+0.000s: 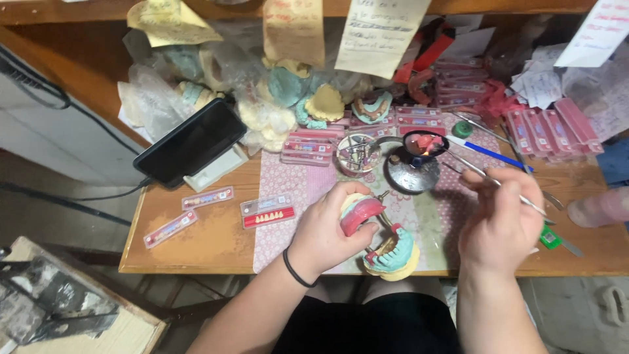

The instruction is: Using a carving tool to apply and shape material on a dental prosthetic model at a laboratory bench.

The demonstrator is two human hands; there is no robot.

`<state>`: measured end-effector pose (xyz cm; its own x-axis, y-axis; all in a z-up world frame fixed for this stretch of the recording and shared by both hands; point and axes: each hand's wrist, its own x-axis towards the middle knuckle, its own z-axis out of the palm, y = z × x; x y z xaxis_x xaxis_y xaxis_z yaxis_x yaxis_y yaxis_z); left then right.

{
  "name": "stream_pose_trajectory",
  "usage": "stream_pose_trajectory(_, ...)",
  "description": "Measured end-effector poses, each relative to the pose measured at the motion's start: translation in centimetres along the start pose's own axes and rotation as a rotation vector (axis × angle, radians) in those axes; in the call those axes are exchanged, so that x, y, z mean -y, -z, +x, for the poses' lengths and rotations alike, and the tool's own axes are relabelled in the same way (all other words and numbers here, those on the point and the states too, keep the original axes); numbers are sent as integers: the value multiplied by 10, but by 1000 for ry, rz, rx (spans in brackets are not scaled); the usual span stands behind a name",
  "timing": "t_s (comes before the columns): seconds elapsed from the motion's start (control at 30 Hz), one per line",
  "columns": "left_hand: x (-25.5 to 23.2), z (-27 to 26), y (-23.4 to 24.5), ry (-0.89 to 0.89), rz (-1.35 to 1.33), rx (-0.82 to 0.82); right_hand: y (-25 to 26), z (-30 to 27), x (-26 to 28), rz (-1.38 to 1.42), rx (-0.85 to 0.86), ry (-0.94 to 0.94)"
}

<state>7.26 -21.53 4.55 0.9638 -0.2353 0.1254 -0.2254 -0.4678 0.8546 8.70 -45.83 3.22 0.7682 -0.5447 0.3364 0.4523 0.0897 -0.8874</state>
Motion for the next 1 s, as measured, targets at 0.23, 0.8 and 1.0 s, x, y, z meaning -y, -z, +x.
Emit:
stream_pose_trajectory(0.23,-4,1,0,25,1,20,4,8,-18,-15,71,-61)
stream_pose_trajectory(0.8,2,-2,-2,-55,38,-9,5,-3,-21,108,70,-34)
stream_pose_trajectory(1.0,5,-3,-3,-82,44,-23,0,-55,-2,70,346,198)
